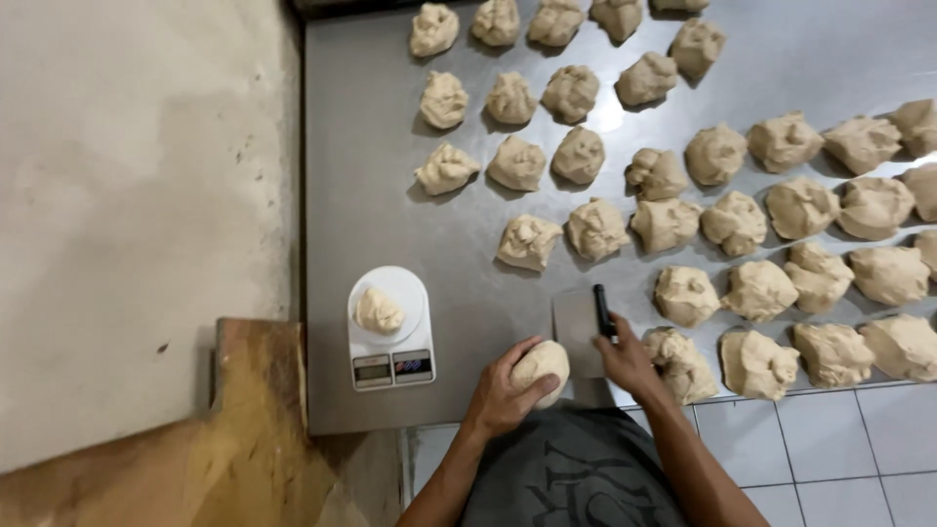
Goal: The recorder portions dough into consistent sizes using a scale and a scraper, then rolls the portions into balls.
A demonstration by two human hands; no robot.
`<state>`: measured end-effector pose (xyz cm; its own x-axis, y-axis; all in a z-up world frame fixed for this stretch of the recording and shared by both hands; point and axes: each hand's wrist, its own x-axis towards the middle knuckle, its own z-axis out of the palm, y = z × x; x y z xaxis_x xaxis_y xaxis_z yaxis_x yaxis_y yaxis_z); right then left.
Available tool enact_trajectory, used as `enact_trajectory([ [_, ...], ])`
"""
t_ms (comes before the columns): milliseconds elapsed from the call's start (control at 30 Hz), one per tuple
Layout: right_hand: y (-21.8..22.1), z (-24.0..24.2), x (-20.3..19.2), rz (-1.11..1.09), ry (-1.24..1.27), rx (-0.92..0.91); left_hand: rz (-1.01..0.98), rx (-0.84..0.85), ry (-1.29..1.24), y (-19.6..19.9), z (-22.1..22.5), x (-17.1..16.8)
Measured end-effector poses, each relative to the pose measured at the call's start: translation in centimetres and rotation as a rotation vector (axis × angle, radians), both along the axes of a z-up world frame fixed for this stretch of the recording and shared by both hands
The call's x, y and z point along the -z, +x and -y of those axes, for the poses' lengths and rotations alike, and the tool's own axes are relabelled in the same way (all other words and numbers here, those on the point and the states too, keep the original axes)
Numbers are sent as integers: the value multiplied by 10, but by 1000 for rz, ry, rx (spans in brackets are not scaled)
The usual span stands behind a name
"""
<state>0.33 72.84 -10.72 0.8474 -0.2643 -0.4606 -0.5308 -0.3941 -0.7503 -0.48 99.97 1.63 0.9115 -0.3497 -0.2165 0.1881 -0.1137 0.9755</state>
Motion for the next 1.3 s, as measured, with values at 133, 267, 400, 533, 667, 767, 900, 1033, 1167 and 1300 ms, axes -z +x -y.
enact_trajectory([
  [133, 0, -13, -39, 181, -141, -119, -79, -16, 10, 0, -2, 0],
  [267, 4, -24, -100, 173, -149, -326, -122, -40, -42, -1, -4, 3],
  [400, -5, -45, -116, 40, 459, -359, -124, -56, -93, -8, 7, 15],
  [533, -20, -70, -122, -24, 562, -250, -132, -170, -64, -11, 19, 33],
  [667, -37, -80, -167, -75, 455, -80, -387, -214, -140, -8, 35, -8],
  [767, -51, -73, -170, -58, 440, -63, -133, -33, -164, -15, 40, 33],
  [900, -86, -47, -115, 417, 188, -94, -193, 40, -46, -21, 80, 32],
  [1033, -107, -7, -129, 358, 360, 111, -113, 1, -63, -40, 133, 22],
  [1167, -143, 63, -100, 510, 375, 220, -53, -9, -160, -65, 219, -19],
  [1300, -192, 148, -109, 474, 515, 353, -201, 40, -115, -109, 318, -41],
])
